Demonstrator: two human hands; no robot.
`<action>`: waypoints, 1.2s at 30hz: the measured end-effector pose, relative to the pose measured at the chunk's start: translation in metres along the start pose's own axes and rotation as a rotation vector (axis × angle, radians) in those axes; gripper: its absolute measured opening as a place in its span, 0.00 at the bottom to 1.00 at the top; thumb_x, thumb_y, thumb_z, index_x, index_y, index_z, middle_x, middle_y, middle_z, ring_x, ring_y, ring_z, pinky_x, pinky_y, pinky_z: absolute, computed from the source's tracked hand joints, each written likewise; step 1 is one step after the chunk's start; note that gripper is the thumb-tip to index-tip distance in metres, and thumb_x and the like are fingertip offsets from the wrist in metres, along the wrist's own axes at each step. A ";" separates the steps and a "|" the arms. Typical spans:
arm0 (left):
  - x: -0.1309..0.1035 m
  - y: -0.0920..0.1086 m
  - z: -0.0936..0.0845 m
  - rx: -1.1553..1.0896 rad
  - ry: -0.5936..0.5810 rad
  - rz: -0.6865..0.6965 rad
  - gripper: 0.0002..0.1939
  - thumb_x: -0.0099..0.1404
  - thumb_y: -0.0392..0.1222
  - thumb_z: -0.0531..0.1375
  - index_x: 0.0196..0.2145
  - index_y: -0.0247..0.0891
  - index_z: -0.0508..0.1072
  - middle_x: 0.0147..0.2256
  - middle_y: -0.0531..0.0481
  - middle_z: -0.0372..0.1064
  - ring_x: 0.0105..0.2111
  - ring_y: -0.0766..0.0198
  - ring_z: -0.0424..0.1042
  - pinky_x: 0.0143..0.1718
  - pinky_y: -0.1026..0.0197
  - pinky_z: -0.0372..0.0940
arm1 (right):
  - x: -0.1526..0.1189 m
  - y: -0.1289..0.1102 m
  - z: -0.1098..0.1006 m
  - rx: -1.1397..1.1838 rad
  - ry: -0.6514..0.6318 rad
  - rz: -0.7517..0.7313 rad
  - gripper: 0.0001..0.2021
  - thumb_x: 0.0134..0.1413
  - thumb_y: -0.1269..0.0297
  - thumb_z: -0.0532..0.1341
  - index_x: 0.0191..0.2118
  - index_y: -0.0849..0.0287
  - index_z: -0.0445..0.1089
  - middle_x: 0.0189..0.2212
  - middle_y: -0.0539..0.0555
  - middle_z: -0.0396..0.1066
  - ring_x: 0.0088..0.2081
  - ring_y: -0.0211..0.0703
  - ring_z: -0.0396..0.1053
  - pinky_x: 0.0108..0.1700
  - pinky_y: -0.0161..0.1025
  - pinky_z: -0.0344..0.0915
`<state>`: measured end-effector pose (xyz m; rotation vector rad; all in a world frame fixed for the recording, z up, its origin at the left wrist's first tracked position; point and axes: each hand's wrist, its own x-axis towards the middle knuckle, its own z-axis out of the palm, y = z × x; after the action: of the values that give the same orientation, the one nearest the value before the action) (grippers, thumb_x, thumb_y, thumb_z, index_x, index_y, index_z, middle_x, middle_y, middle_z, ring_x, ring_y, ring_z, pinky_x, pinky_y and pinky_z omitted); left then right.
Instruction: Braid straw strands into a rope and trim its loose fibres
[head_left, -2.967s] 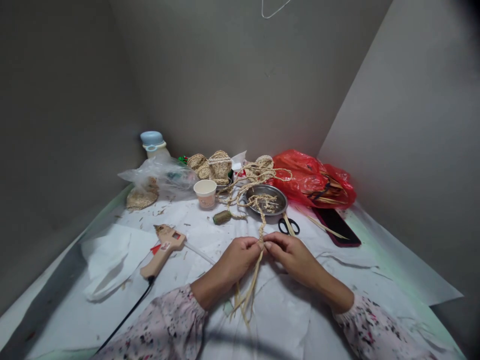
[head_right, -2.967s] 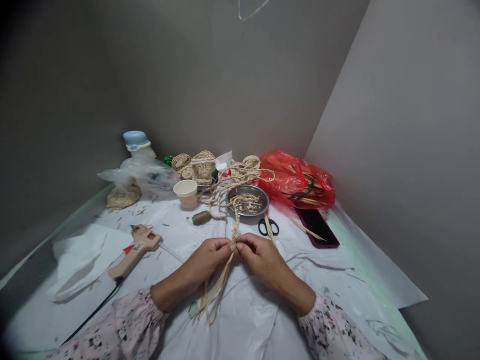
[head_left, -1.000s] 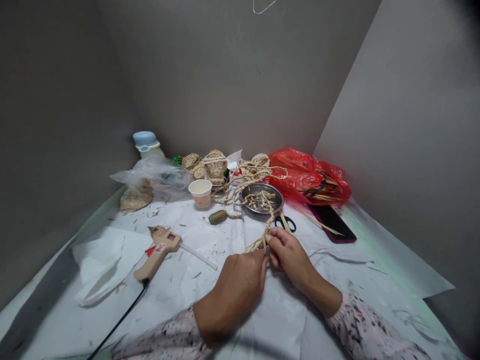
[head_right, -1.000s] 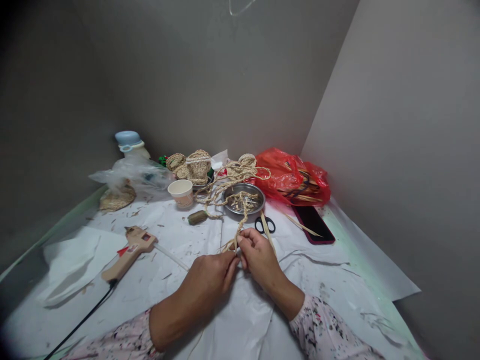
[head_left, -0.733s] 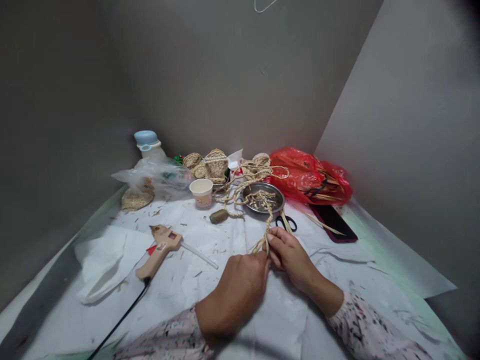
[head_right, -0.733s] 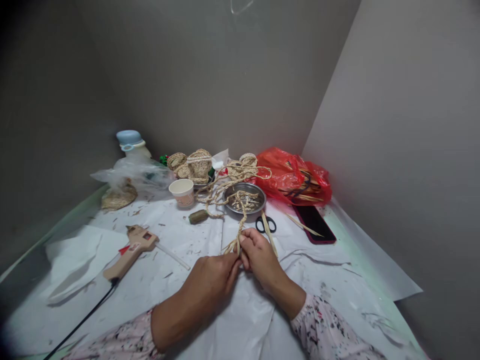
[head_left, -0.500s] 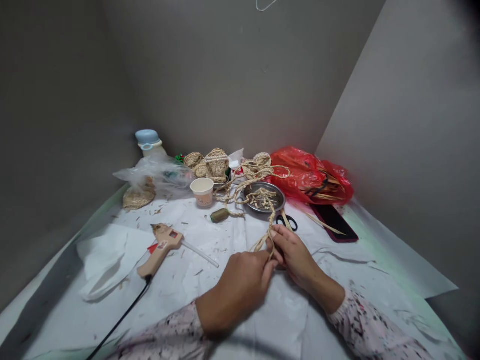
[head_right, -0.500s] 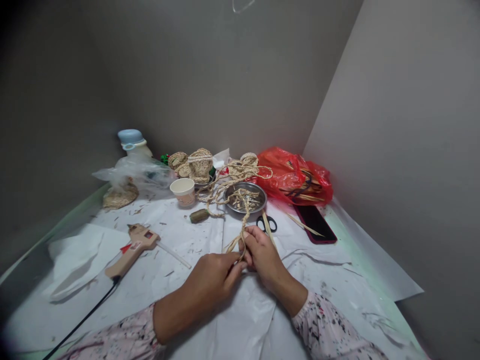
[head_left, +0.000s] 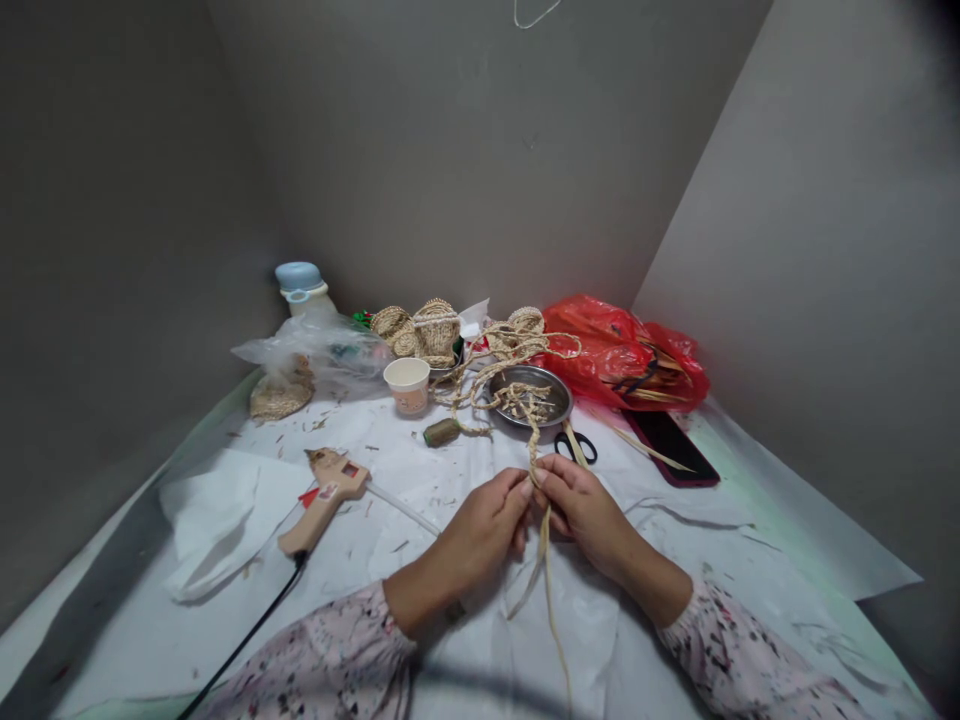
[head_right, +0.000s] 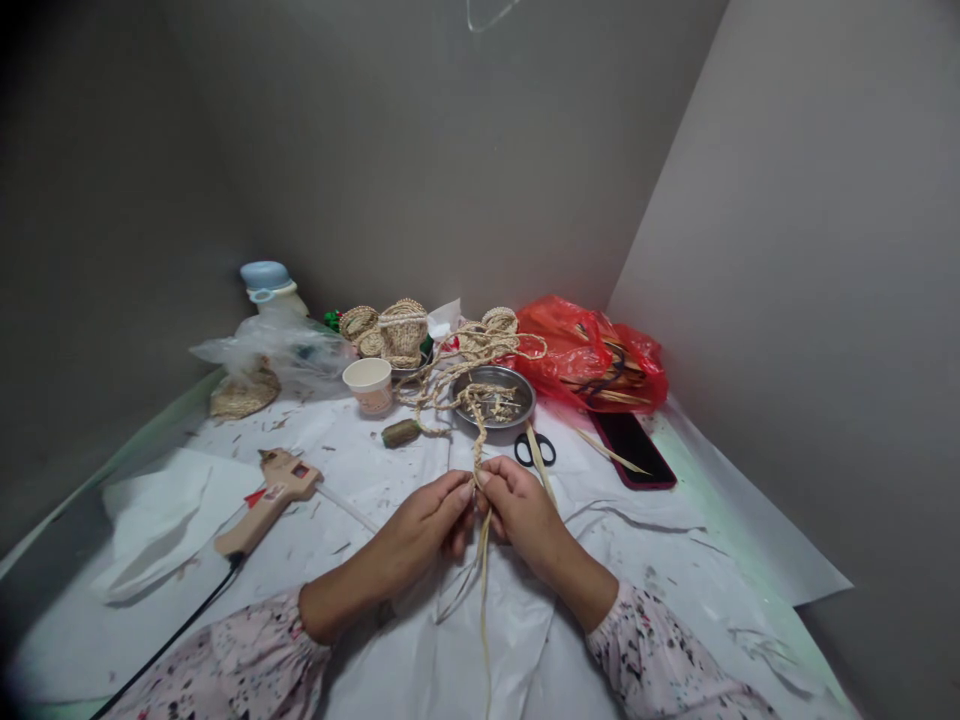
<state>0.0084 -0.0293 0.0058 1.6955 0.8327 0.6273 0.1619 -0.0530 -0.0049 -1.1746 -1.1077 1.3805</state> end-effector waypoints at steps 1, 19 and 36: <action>0.000 -0.002 0.000 0.025 -0.002 0.014 0.17 0.70 0.50 0.44 0.35 0.37 0.66 0.24 0.54 0.64 0.24 0.66 0.63 0.29 0.64 0.59 | 0.000 0.000 0.000 -0.028 0.000 -0.008 0.13 0.55 0.53 0.59 0.32 0.58 0.62 0.17 0.41 0.57 0.14 0.28 0.47 0.17 0.31 0.42; 0.011 -0.011 -0.007 0.041 0.106 -0.101 0.15 0.61 0.47 0.50 0.20 0.38 0.62 0.20 0.55 0.58 0.24 0.65 0.58 0.29 0.63 0.53 | 0.000 -0.002 -0.003 -0.272 0.094 -0.020 0.13 0.53 0.55 0.60 0.30 0.60 0.72 0.13 0.44 0.60 0.16 0.32 0.53 0.19 0.32 0.48; 0.007 -0.009 -0.003 -0.430 0.222 -0.272 0.18 0.58 0.53 0.57 0.20 0.39 0.58 0.15 0.62 0.45 0.15 0.74 0.40 0.17 0.65 0.36 | -0.017 0.001 0.014 -0.712 0.060 -0.366 0.08 0.56 0.66 0.57 0.37 0.57 0.74 0.30 0.52 0.75 0.29 0.40 0.70 0.34 0.36 0.64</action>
<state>0.0084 -0.0206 -0.0019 1.1163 0.9843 0.7518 0.1492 -0.0702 -0.0024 -1.3911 -1.7439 0.6686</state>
